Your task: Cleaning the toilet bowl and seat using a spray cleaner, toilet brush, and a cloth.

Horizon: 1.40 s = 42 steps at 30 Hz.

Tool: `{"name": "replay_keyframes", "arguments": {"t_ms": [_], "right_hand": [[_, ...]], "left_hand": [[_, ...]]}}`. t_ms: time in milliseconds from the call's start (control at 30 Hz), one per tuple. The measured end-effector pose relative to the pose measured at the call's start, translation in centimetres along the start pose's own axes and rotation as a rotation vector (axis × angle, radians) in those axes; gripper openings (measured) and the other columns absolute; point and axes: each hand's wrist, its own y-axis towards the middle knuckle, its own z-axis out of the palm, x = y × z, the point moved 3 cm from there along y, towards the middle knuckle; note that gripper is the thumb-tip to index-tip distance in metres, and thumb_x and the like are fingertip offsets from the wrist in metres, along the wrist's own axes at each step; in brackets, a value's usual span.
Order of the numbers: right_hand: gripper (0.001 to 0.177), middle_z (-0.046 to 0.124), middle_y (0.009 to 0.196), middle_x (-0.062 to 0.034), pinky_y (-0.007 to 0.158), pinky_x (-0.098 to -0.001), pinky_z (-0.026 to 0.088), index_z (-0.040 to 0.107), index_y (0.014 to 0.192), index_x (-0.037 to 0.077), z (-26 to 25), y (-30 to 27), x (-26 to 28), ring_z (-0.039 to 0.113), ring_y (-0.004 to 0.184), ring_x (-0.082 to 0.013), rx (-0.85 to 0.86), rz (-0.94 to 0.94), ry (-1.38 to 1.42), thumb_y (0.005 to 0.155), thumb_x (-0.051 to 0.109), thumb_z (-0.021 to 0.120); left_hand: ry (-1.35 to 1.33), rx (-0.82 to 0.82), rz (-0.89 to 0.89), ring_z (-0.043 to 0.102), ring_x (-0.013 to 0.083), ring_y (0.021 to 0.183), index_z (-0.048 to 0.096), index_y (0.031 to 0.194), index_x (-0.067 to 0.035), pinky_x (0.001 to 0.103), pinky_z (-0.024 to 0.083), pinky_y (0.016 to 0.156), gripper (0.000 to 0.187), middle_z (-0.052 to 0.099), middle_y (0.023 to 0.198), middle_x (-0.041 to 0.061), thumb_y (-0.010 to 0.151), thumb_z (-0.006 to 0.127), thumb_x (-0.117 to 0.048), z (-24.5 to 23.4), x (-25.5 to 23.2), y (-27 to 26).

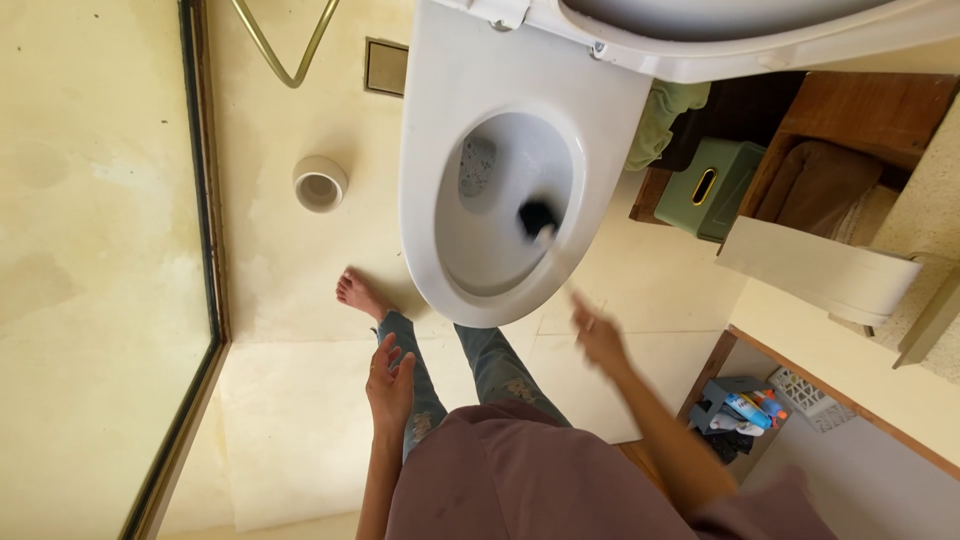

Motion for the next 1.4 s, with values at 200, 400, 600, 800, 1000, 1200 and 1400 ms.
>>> {"name": "replay_keyframes", "arguments": {"t_ms": [200, 400, 600, 800, 1000, 1200, 1400], "right_hand": [[0.05, 0.061, 0.076, -0.0123, 0.047, -0.0348, 0.051, 0.045, 0.157, 0.043, 1.3, 5.3, 2.2, 0.054, 0.053, -0.016, 0.318, 0.021, -0.389, 0.107, 0.032, 0.046], [0.062, 0.07, 0.077, -0.0161, 0.066, -0.0452, 0.056, 0.035, 0.162, 0.039, 2.6, 6.5, 1.8, 0.066, 0.066, -0.0285, -0.005, -0.302, -0.738, 0.103, 0.027, 0.049], [0.053, 0.047, 0.06, -0.002, 0.041, -0.0349, 0.034, 0.044, 0.156, 0.04, 4.1, 6.4, 6.5, 0.034, 0.04, -0.0122, 0.185, 0.222, 0.198, 0.105, 0.029, 0.047], [0.053, 0.05, 0.063, -0.0016, 0.041, -0.0298, 0.032, 0.044, 0.157, 0.026, 11.2, 17.8, 10.8, 0.035, 0.042, -0.011, 0.264, 0.142, 0.506, 0.105, 0.027, 0.055], [0.056, 0.049, 0.062, -0.0027, 0.04, -0.0303, 0.029, 0.042, 0.157, 0.025, 10.1, 15.2, 8.7, 0.035, 0.042, -0.0121, 0.22, 0.109, 0.545, 0.103, 0.025, 0.056], [0.047, 0.052, 0.064, -0.0008, 0.038, -0.0297, 0.033, 0.059, 0.148, 0.023, 4.3, 12.0, 8.9, 0.039, 0.045, -0.0097, 0.025, 0.003, 0.461, 0.1, 0.022, 0.059], [0.04, 0.076, 0.106, -0.0077, 0.073, -0.035, 0.057, 0.065, 0.138, 0.026, 4.7, 18.3, 12.6, 0.072, 0.075, -0.0212, -0.077, -0.536, -0.275, 0.098, 0.028, 0.066]], "left_hand": [[-0.006, 0.014, -0.007, 0.06, 0.0259, 0.13, 0.055, 0.144, -0.007, 0.038, 0.054, 0.099, 0.053, 0.058, 0.145, 0.014, 0.095, 0.064, -0.021, 0.8, -1.4, 1.2], [-0.066, -0.023, -0.034, 0.061, 0.0252, 0.129, 0.054, 0.145, -0.008, 0.037, 0.054, 0.099, 0.053, 0.06, 0.145, 0.013, 0.094, 0.064, -0.021, 0.0, -0.1, 1.3], [-0.049, -0.02, -0.066, 0.062, 0.0241, 0.128, 0.056, 0.144, -0.009, 0.037, 0.055, 0.098, 0.051, 0.059, 0.145, 0.012, 0.095, 0.062, -0.02, 1.1, 0.5, 2.9], [-0.07, -0.05, -0.054, 0.061, 0.024, 0.129, 0.055, 0.144, -0.009, 0.037, 0.054, 0.099, 0.05, 0.059, 0.146, 0.011, 0.095, 0.062, -0.02, 1.7, 0.7, 3.6], [-0.071, -0.063, -0.098, 0.062, 0.0243, 0.128, 0.056, 0.144, -0.009, 0.038, 0.054, 0.1, 0.051, 0.06, 0.144, 0.011, 0.094, 0.062, -0.02, 1.5, 1.9, 2.8], [-0.046, -0.066, -0.113, 0.061, 0.0244, 0.129, 0.057, 0.143, -0.008, 0.036, 0.055, 0.099, 0.05, 0.06, 0.143, 0.012, 0.095, 0.062, -0.02, 0.5, -0.4, 2.3], [-0.094, -0.072, -0.058, 0.061, 0.025, 0.129, 0.055, 0.144, -0.007, 0.037, 0.055, 0.1, 0.051, 0.059, 0.146, 0.011, 0.094, 0.062, -0.019, 1.9, -0.1, 3.4]]}}
